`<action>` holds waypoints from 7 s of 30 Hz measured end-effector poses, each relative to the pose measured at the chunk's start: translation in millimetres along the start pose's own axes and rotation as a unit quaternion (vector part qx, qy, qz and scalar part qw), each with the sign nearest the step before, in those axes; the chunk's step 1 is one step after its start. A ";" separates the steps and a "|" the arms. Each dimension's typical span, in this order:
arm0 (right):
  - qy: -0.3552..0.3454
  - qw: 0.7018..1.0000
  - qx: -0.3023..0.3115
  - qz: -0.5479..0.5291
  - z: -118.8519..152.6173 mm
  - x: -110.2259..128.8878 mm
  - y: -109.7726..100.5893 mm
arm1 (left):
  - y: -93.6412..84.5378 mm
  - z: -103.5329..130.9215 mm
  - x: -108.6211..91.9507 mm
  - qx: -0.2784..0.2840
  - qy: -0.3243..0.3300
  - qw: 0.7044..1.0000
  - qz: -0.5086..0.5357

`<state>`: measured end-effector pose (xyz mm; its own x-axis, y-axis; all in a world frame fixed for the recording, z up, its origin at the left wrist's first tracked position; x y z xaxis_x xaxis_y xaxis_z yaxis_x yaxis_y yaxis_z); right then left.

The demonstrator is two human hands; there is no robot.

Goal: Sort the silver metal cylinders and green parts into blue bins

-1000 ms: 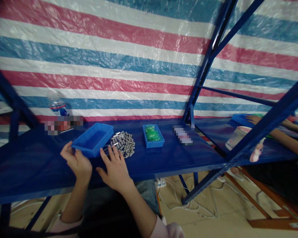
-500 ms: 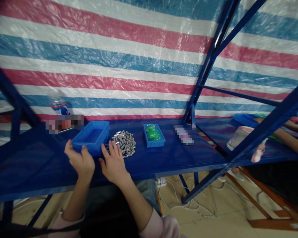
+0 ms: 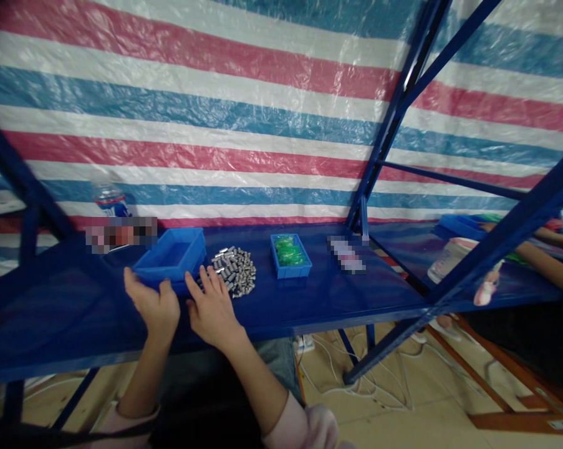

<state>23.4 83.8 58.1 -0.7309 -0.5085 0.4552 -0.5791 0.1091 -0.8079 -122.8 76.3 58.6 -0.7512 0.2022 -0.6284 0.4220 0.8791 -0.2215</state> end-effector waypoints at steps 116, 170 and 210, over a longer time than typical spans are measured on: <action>0.221 0.914 -0.332 0.078 52.2 -141.5 -122.5 | 121.5 122.8 -158.9 0.461 0.282 0.831 0.129; 0.345 0.800 -0.397 -0.289 74.9 -198.9 -116.7 | 116.9 126.7 -160.8 0.442 0.330 0.834 0.027; 0.116 0.925 -0.362 -0.010 57.9 -140.7 -128.4 | 116.9 127.2 -161.8 0.456 0.333 0.825 0.017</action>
<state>221.5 91.9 76.1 -0.7272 -0.3293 0.6023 -0.6220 0.6873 -0.3751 112.7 91.5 39.5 -0.7145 0.6802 -0.1638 0.4271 0.2386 -0.8722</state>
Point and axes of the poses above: each hand's wrist, its own z-axis away from the middle knuckle, its own y-axis out of the palm, x = y × z, the point moved 9 cm from there along -z, towards the middle knuckle, and after that the axes turned 11 degrees about y, right-handed, at the moved point
